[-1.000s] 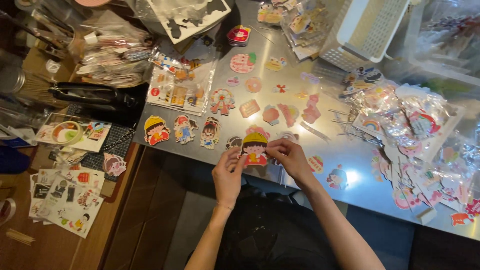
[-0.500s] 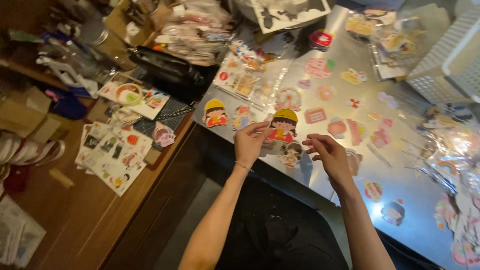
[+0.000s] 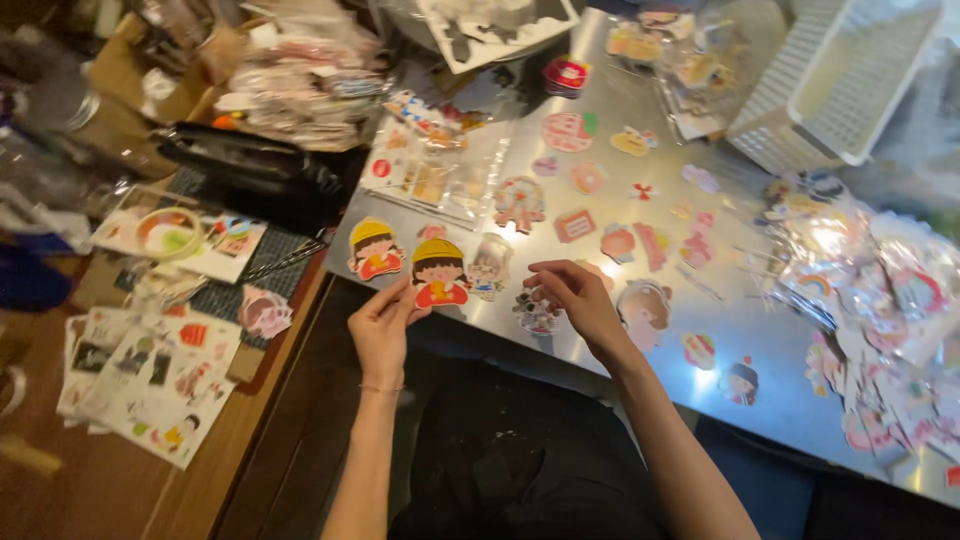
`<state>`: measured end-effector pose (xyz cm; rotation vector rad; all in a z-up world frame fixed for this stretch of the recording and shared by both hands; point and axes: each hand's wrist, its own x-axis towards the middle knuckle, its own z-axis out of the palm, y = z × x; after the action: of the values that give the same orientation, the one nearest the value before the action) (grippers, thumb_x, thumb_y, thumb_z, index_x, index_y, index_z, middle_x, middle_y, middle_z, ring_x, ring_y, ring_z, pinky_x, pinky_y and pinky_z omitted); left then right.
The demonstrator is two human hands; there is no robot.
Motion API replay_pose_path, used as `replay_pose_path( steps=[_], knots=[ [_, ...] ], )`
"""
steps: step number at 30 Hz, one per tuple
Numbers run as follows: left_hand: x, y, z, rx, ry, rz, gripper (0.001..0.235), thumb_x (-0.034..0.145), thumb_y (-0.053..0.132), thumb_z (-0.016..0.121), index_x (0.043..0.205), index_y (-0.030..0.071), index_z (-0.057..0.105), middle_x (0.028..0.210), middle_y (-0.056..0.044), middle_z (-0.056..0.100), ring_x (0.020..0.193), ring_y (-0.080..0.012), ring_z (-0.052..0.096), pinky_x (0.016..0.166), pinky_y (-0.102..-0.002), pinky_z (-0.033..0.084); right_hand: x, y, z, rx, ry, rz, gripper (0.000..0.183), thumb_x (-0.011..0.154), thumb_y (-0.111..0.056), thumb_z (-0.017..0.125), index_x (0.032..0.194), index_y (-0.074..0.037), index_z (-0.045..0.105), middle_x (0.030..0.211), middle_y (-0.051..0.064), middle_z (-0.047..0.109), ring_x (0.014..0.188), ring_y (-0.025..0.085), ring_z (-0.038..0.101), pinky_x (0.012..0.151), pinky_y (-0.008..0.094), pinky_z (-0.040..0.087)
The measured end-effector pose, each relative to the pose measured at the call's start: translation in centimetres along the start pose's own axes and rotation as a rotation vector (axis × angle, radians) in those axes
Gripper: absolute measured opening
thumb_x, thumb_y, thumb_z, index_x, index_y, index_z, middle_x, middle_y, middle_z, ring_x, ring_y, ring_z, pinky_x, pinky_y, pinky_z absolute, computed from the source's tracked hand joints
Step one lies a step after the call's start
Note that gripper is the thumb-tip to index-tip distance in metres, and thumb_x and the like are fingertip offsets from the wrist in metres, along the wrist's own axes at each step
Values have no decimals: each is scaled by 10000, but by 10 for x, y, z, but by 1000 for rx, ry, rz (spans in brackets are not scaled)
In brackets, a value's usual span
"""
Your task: Sorting and arranging decorative stickers and cutouts on a table
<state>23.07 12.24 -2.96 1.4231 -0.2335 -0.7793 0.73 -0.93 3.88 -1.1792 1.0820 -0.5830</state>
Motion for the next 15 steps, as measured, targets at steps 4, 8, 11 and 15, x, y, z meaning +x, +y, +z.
replay_pose_path(
  steps=[4,8,11,15],
  knots=[
    [-24,-25,84,118,-363,-13,255,876,52,803,1121,-8,764,921,-224,727,739,-316,768,661,-404,674,-31,2,-42,51,92,29,352,942,-198,720,1221,16,712,965,202,746,801,238,689,679,301,550],
    [-59,-46,146,383,-616,49,252,814,223,884,1061,227,836,911,-53,781,862,-164,764,739,-271,634,-51,58,-112,10,315,27,301,900,-147,782,1144,19,726,838,154,747,659,190,658,621,283,563],
    [-70,-58,166,318,-774,-152,367,857,186,841,1210,139,752,926,-132,768,670,-188,767,632,-272,648,-71,70,-147,8,488,63,252,906,-148,790,1092,15,744,824,179,740,671,210,656,610,295,544],
    [-63,-70,152,586,-935,-125,218,963,322,710,1124,180,751,711,-45,755,512,-116,698,466,-205,560,-76,72,-164,-126,616,140,261,930,-199,795,1110,-16,744,793,116,748,635,171,578,621,304,466]
  ],
)
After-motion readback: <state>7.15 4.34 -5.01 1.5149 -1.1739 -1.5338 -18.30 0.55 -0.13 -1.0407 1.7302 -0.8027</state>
